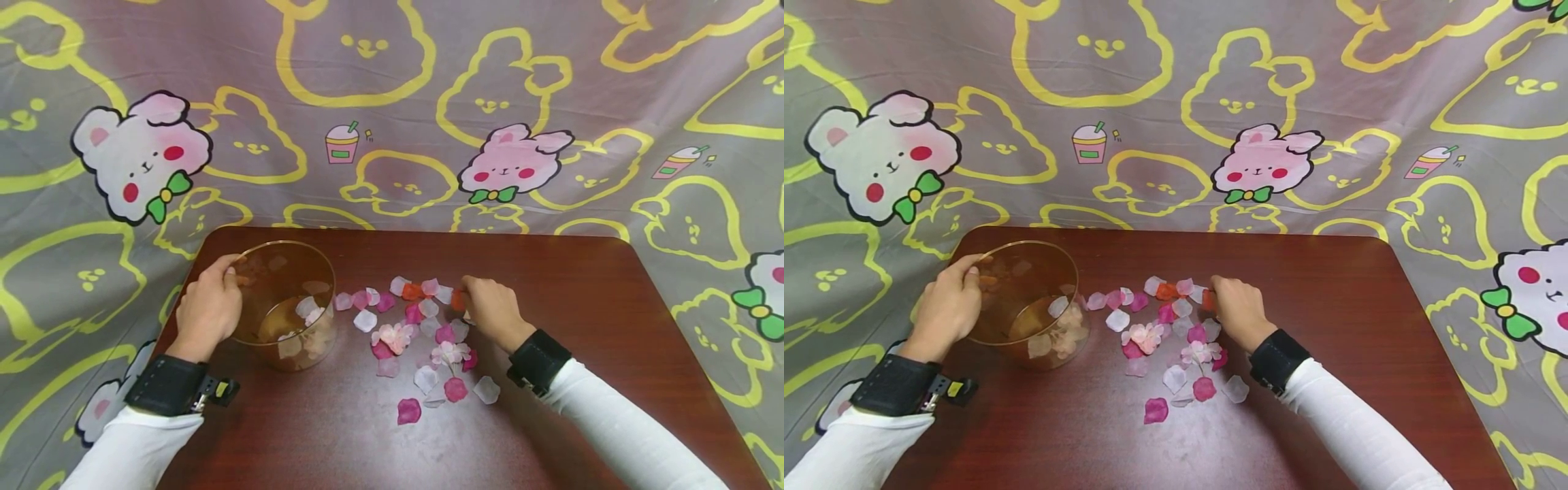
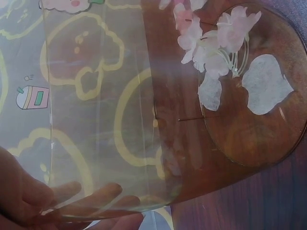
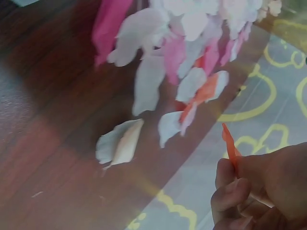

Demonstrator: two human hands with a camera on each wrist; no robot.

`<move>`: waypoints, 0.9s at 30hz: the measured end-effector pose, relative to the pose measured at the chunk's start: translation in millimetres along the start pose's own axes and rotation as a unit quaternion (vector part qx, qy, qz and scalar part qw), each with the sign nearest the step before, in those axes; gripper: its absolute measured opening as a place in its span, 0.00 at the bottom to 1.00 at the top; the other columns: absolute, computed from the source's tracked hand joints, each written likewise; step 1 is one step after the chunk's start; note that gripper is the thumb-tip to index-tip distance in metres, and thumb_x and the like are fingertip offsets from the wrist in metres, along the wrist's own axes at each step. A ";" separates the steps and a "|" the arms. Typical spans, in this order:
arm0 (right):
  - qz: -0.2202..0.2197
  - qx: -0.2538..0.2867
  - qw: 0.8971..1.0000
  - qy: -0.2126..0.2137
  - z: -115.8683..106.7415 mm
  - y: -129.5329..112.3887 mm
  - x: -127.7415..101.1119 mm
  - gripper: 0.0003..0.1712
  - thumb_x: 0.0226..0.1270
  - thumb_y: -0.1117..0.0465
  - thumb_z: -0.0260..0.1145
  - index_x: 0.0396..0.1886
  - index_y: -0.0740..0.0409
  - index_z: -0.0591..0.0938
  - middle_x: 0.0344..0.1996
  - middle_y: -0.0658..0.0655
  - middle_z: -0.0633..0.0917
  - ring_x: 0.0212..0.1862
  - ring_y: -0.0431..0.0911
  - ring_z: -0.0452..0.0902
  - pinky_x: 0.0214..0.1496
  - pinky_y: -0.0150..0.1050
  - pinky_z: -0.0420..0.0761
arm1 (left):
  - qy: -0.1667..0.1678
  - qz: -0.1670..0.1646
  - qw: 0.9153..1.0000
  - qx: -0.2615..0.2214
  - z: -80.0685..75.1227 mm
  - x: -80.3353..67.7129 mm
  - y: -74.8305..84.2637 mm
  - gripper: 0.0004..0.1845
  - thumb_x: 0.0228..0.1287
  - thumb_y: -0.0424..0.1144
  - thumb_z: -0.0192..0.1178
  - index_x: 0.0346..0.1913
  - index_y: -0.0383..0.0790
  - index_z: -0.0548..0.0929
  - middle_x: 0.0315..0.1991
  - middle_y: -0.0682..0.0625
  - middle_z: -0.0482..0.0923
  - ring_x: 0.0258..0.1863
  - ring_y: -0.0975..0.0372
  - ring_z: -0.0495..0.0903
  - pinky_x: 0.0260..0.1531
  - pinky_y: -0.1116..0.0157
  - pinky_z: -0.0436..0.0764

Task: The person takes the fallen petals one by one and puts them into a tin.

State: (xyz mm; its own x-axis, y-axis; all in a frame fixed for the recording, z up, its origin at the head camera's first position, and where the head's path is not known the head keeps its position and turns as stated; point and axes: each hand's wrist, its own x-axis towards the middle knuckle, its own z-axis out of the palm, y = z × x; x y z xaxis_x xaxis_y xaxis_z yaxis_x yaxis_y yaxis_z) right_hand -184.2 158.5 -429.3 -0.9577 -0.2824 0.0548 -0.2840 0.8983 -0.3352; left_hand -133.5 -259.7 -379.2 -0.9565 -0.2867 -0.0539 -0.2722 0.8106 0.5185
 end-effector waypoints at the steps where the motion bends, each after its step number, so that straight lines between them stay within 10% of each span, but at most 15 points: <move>1: -0.003 0.000 1.000 0.000 -0.9 -2.0 0.0 0.08 0.67 0.60 0.70 0.42 0.57 0.85 0.32 0.56 0.86 0.32 0.49 0.79 0.37 0.46 0.83 | 0.000 0.000 1.000 0.000 -0.1 0.0 0.1 0.25 0.83 0.45 0.31 0.74 0.44 0.67 0.62 0.27 0.75 0.54 0.28 0.76 0.41 0.36 0.72; 27: -0.040 0.034 0.998 0.042 -6.4 -46.9 3.5 0.07 0.71 0.59 0.68 0.44 0.54 0.87 0.33 0.52 0.88 0.32 0.46 0.80 0.35 0.42 0.82 | -0.007 -0.004 1.000 -0.005 -0.3 0.5 -0.3 0.26 0.83 0.46 0.30 0.74 0.44 0.66 0.63 0.29 0.75 0.53 0.30 0.77 0.40 0.37 0.72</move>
State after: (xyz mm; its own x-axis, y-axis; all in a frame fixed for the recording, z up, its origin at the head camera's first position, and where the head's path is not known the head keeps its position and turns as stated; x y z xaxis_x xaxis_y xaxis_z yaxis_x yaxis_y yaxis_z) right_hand -174.6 117.6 -407.4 -0.9336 -0.3195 0.1621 -0.3581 0.8486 -0.3894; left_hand -133.9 -260.2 -379.2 -0.9556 -0.2861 -0.0710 -0.2796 0.8031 0.5262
